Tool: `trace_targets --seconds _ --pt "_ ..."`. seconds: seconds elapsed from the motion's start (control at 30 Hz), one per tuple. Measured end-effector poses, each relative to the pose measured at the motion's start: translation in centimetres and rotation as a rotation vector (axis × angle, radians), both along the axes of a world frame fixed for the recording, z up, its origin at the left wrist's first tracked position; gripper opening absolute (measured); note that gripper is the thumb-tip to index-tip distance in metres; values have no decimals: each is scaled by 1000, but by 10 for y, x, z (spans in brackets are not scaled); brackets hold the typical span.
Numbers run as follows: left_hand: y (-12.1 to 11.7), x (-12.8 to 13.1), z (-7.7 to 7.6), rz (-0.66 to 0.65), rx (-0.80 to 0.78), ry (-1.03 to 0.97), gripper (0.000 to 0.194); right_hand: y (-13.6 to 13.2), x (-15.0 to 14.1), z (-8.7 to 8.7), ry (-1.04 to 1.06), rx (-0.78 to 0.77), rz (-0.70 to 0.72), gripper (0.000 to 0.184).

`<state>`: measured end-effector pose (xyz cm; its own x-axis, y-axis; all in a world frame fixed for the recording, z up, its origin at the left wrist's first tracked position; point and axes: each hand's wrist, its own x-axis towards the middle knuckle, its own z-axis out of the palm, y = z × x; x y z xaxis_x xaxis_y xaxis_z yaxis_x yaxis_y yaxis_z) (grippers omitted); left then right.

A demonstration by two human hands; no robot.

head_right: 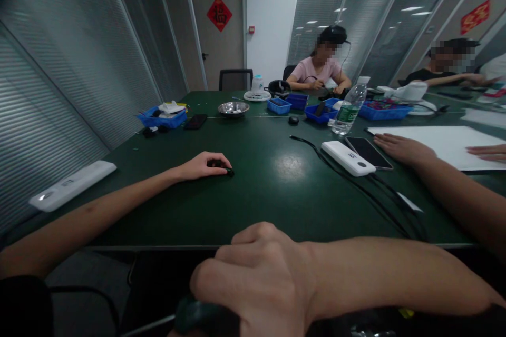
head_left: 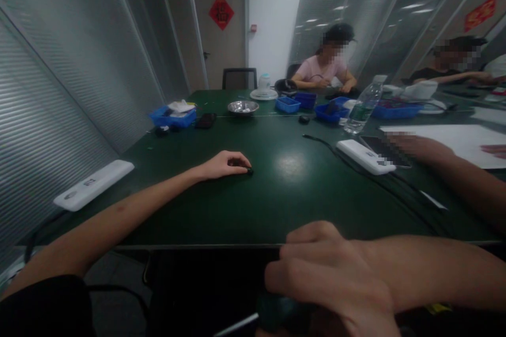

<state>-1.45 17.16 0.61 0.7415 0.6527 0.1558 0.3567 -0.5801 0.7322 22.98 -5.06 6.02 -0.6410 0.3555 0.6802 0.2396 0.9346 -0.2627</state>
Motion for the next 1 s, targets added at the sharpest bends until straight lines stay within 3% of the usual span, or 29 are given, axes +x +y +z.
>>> trace_targets --seconds 0.03,0.1,0.33,0.47,0.5,0.57,0.67,0.8,0.9,1.0 --pt "0 0 0 5 -3 1 34 -1 -2 -3 96 9 -36 25" --pt "-1 0 1 13 -6 0 35 -8 -6 -7 219 -118 -245 25" --pt "-3 2 3 21 -29 6 36 -21 -12 9 220 -186 -352 26" --pt "0 0 1 19 -9 16 36 -1 -4 19 168 -109 -128 24" --pt "1 -1 0 14 -8 18 36 5 -1 21 151 -29 35 22" --pt "2 -1 -1 8 -7 19 36 15 4 25 -46 -7 176 17" --pt "2 -1 -1 18 -3 23 38 30 6 26 -79 11 141 12" --pt "0 1 -1 16 -12 0 40 75 6 10 -83 89 -49 25" --pt "1 1 -3 7 -1 -12 40 130 16 -16 -81 -6 -183 22" --pt "3 -2 -4 3 17 6 38 173 29 -42 -147 -116 -223 20"
